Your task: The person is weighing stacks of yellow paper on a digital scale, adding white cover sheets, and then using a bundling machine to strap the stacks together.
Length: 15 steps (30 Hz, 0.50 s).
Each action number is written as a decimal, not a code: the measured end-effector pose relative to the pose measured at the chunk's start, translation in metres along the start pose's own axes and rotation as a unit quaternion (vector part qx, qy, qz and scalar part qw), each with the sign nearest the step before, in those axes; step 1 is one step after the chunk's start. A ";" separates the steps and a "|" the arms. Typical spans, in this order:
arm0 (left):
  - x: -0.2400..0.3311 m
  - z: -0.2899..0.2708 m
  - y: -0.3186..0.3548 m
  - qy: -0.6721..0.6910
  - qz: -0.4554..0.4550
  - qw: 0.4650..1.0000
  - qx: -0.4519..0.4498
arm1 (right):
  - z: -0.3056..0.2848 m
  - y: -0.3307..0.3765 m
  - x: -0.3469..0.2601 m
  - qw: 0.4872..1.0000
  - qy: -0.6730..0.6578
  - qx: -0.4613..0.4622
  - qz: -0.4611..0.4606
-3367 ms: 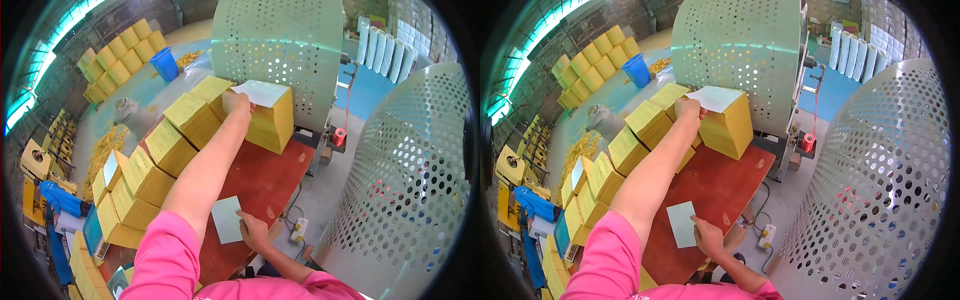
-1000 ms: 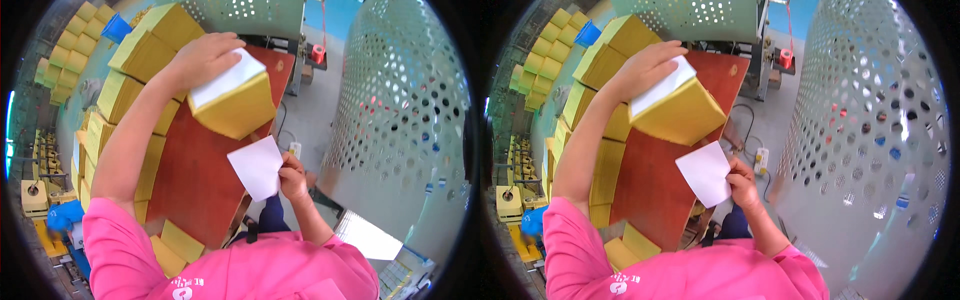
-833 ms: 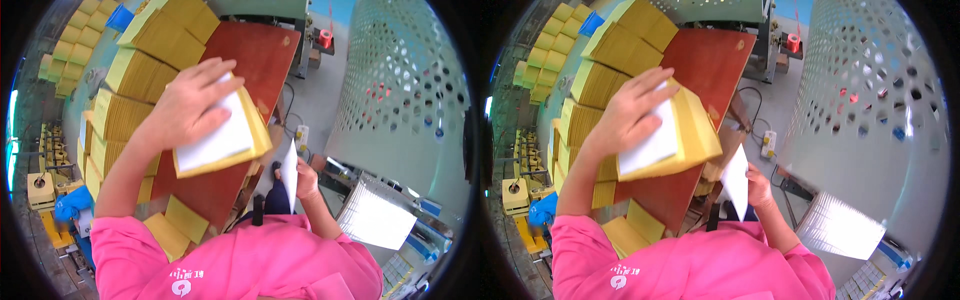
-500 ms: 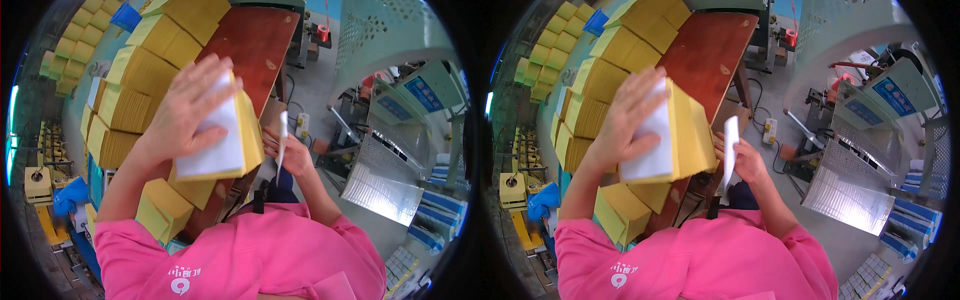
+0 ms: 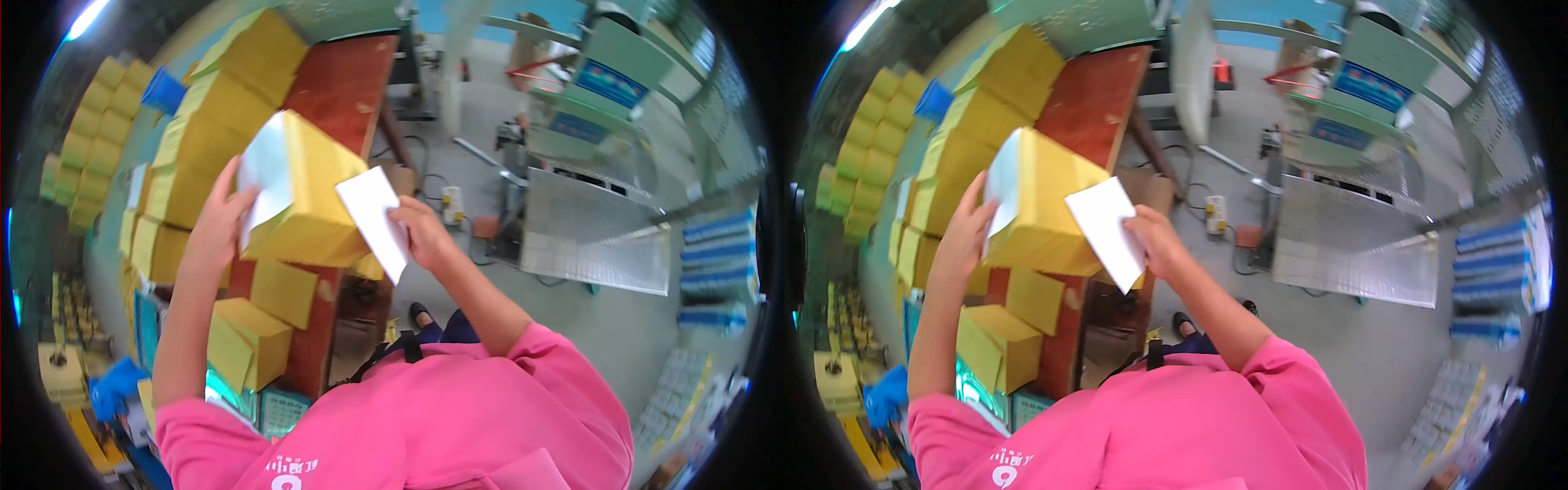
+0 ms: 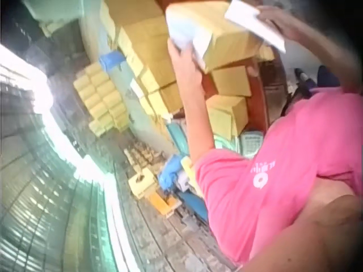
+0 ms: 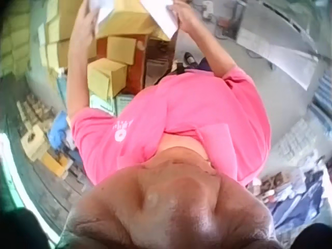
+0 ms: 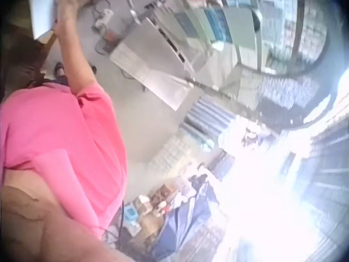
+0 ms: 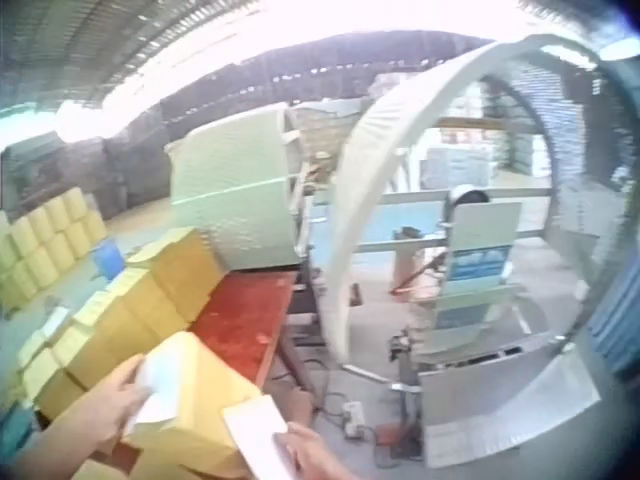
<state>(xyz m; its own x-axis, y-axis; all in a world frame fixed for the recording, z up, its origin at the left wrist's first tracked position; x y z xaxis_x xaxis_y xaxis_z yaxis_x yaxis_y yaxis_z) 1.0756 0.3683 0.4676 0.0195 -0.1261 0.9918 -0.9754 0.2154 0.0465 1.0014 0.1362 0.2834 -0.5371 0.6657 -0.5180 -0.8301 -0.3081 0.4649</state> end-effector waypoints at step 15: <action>-0.213 0.453 0.067 0.432 -0.180 0.871 -0.147 | -0.307 0.350 -0.166 0.930 0.193 0.266 -0.166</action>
<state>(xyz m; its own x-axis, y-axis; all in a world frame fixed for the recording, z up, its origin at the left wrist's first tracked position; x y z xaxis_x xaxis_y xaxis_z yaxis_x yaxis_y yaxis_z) 0.9065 -0.0292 0.2052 0.5947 0.5126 0.6193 -0.7762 0.5668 0.2763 0.7543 -0.2914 0.3115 -0.3644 0.3386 -0.8675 -0.8231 0.3185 0.4701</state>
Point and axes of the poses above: each hand's wrist, its own y-axis away from the middle knuckle, its own z-axis out of the palm, x = y × z, the point moved 6 cm from there along -y, towards the middle knuckle, and after that the axes turned 13 degrees about z, right-handed, at the moved point
